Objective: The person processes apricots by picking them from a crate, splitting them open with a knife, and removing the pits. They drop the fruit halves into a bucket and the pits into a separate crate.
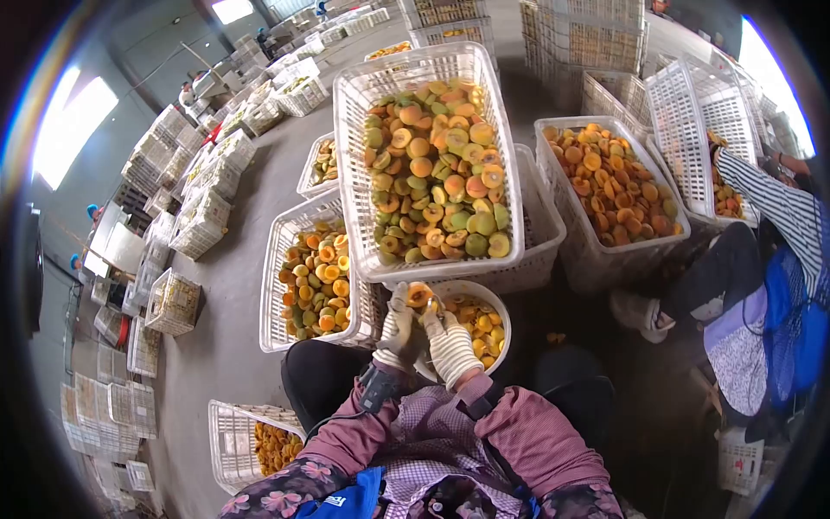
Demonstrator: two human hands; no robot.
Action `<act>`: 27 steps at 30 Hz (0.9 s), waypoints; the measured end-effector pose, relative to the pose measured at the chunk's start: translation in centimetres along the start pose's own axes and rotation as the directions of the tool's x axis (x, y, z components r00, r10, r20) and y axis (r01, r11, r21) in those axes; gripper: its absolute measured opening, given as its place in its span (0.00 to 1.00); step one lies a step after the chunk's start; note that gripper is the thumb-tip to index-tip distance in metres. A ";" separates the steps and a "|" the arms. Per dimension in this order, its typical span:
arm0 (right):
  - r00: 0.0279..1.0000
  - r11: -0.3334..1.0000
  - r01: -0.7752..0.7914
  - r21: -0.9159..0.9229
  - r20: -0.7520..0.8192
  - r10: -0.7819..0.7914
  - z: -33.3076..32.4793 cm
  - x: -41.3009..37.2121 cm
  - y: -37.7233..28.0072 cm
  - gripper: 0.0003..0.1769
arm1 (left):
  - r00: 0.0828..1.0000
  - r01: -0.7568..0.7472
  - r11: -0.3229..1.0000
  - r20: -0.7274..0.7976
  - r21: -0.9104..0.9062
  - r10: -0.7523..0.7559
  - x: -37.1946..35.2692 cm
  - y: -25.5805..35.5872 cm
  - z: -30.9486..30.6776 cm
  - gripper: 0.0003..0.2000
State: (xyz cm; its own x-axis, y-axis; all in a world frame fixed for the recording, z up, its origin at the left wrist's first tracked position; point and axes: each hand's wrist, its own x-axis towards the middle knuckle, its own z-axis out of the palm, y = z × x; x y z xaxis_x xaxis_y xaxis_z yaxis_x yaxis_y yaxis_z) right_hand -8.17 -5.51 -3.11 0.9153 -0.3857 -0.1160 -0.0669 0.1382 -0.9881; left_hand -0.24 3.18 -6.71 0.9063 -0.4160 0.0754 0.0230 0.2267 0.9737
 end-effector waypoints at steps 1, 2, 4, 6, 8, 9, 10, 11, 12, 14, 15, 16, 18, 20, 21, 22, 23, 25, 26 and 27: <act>0.997 0.990 0.030 -0.140 -0.070 -0.040 -0.3 -0.1 0.2 0.22 | 0.993 0.116 0.957 0.021 -0.267 -0.114 0.5 0.4 -0.3 0.22; 0.987 0.959 0.047 -0.279 -0.134 -0.087 -0.6 -0.2 0.3 0.24 | 0.976 -0.210 0.941 -0.004 0.264 0.218 0.4 0.4 0.5 0.12; 0.997 0.869 -0.041 -0.492 -0.079 0.002 -0.8 -1.0 -3.6 0.24 | 0.998 -0.048 0.999 0.051 -0.007 0.048 -0.2 1.8 0.3 0.13; 0.997 0.724 -0.072 -0.686 -0.032 0.069 -0.9 -1.2 -4.2 0.26 | 0.968 0.250 0.936 0.039 -0.248 -0.248 -1.2 4.4 2.0 0.14; 0.996 0.730 -0.090 -0.677 -0.039 0.086 -1.0 -0.7 -3.4 0.26 | 0.972 0.230 0.941 0.016 -0.250 -0.233 -1.1 3.3 2.0 0.14; 0.994 0.734 -0.098 -0.672 -0.037 0.099 -0.9 -0.6 -3.6 0.26 | 0.977 0.200 0.946 -0.015 -0.254 -0.211 -1.1 3.2 2.2 0.15; 0.997 0.746 -0.054 -0.663 0.004 0.076 -1.0 -1.1 -4.2 0.27 | 0.981 0.029 0.992 -0.189 -0.123 -0.052 -1.5 2.7 3.2 0.16; 0.997 0.750 -0.058 -0.659 0.003 0.080 -1.0 -1.3 -4.3 0.27 | 0.981 0.034 0.992 -0.188 -0.118 -0.056 -1.5 2.9 2.9 0.16; 0.997 0.759 -0.035 -0.650 0.027 0.069 -1.0 -1.4 -4.3 0.28 | 0.971 0.174 0.964 -0.130 -0.200 -0.203 -1.5 3.8 2.5 0.17; 0.994 0.750 -0.020 -0.661 0.067 0.086 -0.9 -1.4 -3.8 0.28 | 0.938 0.289 0.930 -0.128 -0.227 -0.322 -1.3 4.9 3.1 0.17; 0.994 0.755 -0.026 -0.656 0.067 0.092 -0.9 -1.5 -3.9 0.28 | 0.936 0.296 0.930 -0.130 -0.220 -0.328 -1.3 5.0 3.2 0.17; 0.990 0.754 -0.016 -0.657 0.095 0.104 -1.0 -1.7 -4.1 0.27 | 0.965 0.223 0.957 -0.100 -0.183 -0.244 -1.3 5.0 3.2 0.15; 0.986 0.749 0.007 -0.662 0.129 0.105 -1.0 -1.9 -3.7 0.26 | 0.995 0.057 0.998 -0.081 0.014 -0.056 -1.1 3.1 2.4 0.08; 0.982 0.767 0.055 -0.639 0.175 0.075 -0.6 -1.1 -0.3 0.28 | 0.996 0.081 0.997 -0.035 0.001 -0.081 -1.1 3.6 2.3 0.08; 0.974 0.776 0.112 -0.621 0.221 0.037 -0.6 -0.9 -0.6 0.31 | 0.995 0.096 0.995 0.011 -0.021 -0.096 -0.9 3.9 2.2 0.09; 0.976 0.795 0.006 -0.607 0.178 0.129 -0.7 -1.2 -1.3 0.30 | 0.999 0.019 0.988 0.037 0.150 -0.025 -0.7 3.6 1.5 0.10; 0.978 0.800 -0.008 -0.599 0.163 0.131 -0.5 -1.2 -1.4 0.30 | 0.998 0.027 0.987 0.053 0.157 -0.036 -0.9 3.5 1.3 0.10; 0.990 0.778 0.000 -0.628 0.112 0.090 -0.5 -1.2 -1.4 0.23 | 0.999 0.042 0.999 0.002 -0.029 -0.042 -1.2 3.4 2.0 0.14; 0.997 0.774 0.020 -0.632 0.069 0.030 -0.5 -1.4 -1.6 0.23 | 1.000 -0.023 0.989 -0.014 -0.145 0.021 -1.3 2.7 2.5 0.17; 0.998 0.791 0.007 -0.611 0.050 0.029 -0.7 -1.7 -2.4 0.23 | 1.000 0.007 0.987 -0.029 -0.160 -0.011 -1.0 3.3 2.9 0.17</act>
State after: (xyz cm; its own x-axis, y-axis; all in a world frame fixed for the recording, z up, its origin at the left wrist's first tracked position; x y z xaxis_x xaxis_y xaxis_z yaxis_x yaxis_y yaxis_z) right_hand -9.81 -5.87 -0.58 0.9317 -0.3352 -0.1397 -0.2889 -0.4511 -0.8444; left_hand -2.30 1.80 -2.96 0.9176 -0.3931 0.0581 0.0963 0.3619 0.9272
